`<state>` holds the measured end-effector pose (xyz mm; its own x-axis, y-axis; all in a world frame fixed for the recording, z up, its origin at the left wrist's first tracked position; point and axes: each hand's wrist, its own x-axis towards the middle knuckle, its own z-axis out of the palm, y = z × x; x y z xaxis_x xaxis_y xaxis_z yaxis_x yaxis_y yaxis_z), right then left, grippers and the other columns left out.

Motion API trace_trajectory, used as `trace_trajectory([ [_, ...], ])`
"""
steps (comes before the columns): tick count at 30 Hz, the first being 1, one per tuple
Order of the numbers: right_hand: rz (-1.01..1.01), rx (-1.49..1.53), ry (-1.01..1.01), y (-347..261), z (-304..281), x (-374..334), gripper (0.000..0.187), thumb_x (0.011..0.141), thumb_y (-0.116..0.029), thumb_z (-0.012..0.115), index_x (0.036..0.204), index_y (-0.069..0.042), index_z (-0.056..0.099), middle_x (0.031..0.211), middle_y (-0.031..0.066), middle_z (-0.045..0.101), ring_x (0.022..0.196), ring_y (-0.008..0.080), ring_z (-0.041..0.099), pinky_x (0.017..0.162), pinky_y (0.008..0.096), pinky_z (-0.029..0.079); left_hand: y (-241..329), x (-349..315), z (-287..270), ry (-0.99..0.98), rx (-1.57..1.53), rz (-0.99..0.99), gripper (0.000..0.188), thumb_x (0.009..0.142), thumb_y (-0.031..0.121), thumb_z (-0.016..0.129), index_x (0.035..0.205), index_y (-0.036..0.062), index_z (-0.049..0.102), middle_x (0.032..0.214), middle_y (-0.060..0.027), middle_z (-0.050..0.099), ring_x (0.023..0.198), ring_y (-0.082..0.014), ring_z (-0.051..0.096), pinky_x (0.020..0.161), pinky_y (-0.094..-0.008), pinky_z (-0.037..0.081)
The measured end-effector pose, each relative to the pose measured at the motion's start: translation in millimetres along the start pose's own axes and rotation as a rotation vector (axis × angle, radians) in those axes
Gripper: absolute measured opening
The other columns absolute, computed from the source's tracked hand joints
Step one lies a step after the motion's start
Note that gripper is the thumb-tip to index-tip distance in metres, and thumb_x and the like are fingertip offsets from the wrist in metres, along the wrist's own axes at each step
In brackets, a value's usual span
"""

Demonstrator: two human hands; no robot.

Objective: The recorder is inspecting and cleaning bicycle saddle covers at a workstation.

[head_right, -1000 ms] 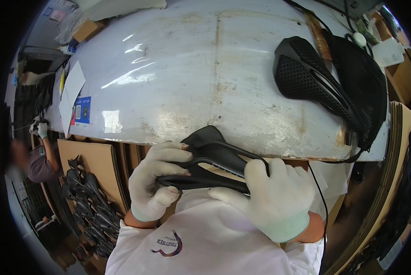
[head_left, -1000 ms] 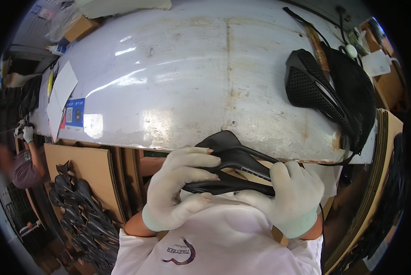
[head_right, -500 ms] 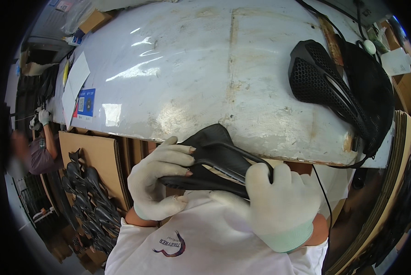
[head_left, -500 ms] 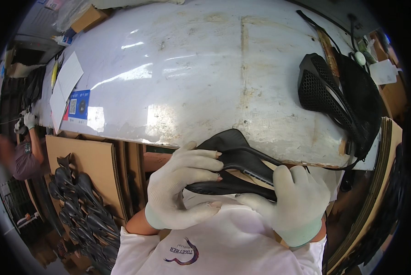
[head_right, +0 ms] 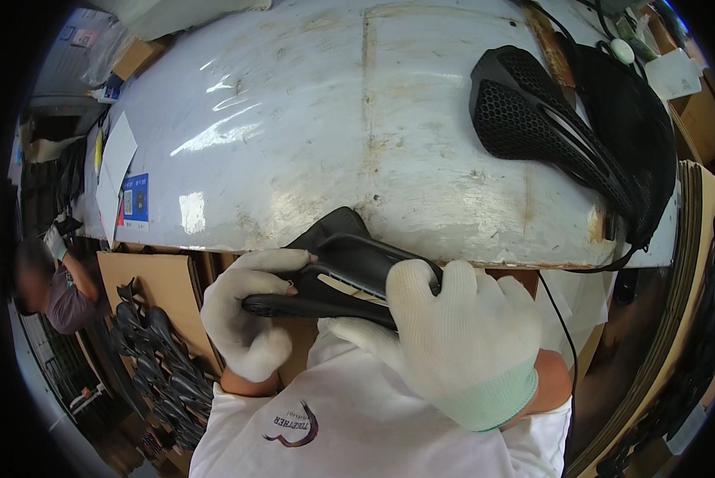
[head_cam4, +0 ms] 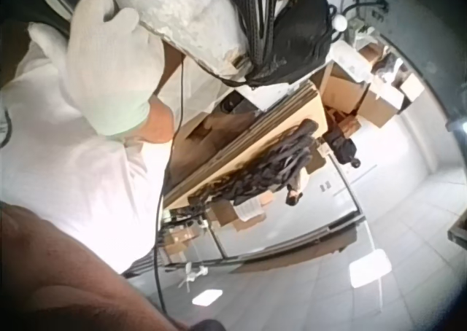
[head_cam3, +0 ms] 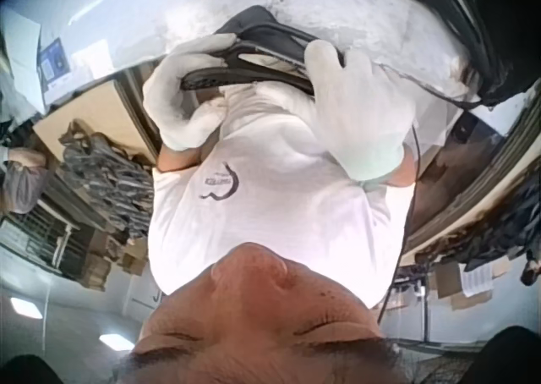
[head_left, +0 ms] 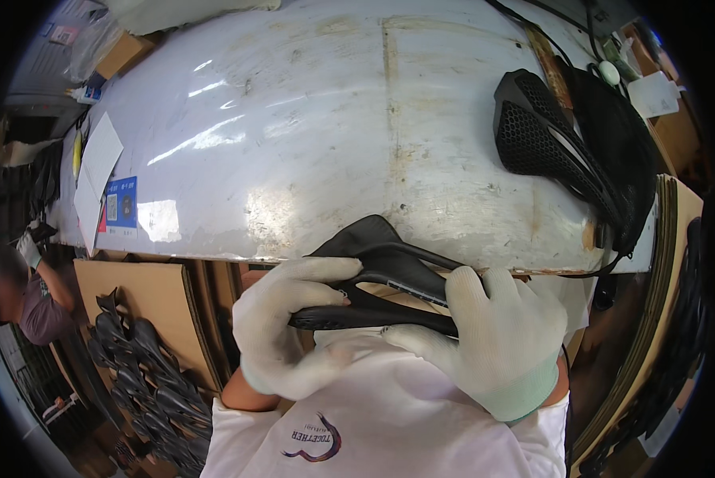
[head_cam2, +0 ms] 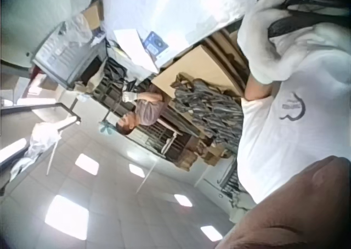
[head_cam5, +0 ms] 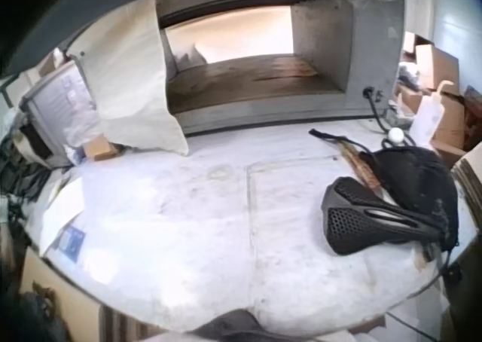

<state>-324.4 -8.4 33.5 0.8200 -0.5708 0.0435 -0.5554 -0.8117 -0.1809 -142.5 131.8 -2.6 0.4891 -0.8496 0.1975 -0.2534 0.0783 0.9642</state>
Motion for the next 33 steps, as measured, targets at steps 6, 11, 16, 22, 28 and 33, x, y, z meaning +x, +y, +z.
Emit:
trace_trajectory([
  [6,-0.047,-0.024,0.014,0.8,-3.9,5.8,0.065,0.074,-0.077,0.073,0.082,-0.014,0.060,0.062,-0.0002,0.043,0.045,0.0154,0.048,0.042,0.0340,0.035,14.8,4.8,-0.8,-0.063,0.177,-0.212,0.042,0.071,0.020,0.092,0.086,-0.0038,0.061,0.106,-0.0303,0.075,0.090,-0.0279,0.076,0.080,-0.0351,0.059],
  [11,-0.025,-0.044,0.055,-2.6,-3.6,6.2,0.065,0.077,-0.075,0.072,0.088,-0.012,0.061,0.064,0.0000,0.044,0.045,0.0158,0.049,0.042,0.0343,0.036,1.9,6.2,8.4,0.084,0.150,-0.019,0.033,0.072,0.009,0.093,0.077,-0.0021,0.063,0.094,-0.0269,0.078,0.069,-0.0155,0.073,0.057,-0.0250,0.054],
  [16,0.014,-0.007,0.005,-5.0,-1.8,6.0,0.064,0.076,-0.072,0.075,0.088,-0.012,0.061,0.065,0.0007,0.044,0.045,0.0172,0.049,0.044,0.0354,0.038,-3.7,4.8,3.8,0.102,0.264,-0.008,0.036,0.073,0.013,0.095,0.081,-0.0037,0.064,0.095,-0.0294,0.077,0.072,-0.0186,0.074,0.060,-0.0275,0.056],
  [22,-0.013,0.032,-0.011,3.1,-2.7,11.0,0.063,0.075,-0.071,0.077,0.086,-0.011,0.060,0.063,0.0018,0.044,0.046,0.0190,0.053,0.044,0.0362,0.040,-10.8,17.4,-16.4,-0.189,-0.131,-0.053,0.046,0.071,0.011,0.097,0.100,-0.0044,0.065,0.114,-0.0326,0.074,0.095,-0.0291,0.077,0.078,-0.0346,0.061],
  [28,-0.025,0.037,-0.042,5.4,-4.2,15.4,0.066,0.074,-0.073,0.076,0.085,-0.011,0.058,0.062,0.0013,0.042,0.048,0.0182,0.054,0.045,0.0358,0.042,-15.9,23.4,-17.2,-0.221,0.058,0.047,0.047,0.068,0.006,0.098,0.096,-0.0041,0.062,0.111,-0.0334,0.074,0.094,-0.0302,0.078,0.080,-0.0360,0.063],
  [33,0.060,-0.060,0.023,-11.2,-0.5,14.4,0.068,0.073,-0.077,0.073,0.086,-0.011,0.058,0.064,0.0010,0.043,0.048,0.0172,0.052,0.044,0.0352,0.042,-14.7,15.5,-5.6,-0.068,0.160,-0.027,0.055,0.062,0.010,0.102,0.088,-0.0022,0.056,0.099,-0.0327,0.075,0.087,-0.0307,0.079,0.078,-0.0386,0.065],
])
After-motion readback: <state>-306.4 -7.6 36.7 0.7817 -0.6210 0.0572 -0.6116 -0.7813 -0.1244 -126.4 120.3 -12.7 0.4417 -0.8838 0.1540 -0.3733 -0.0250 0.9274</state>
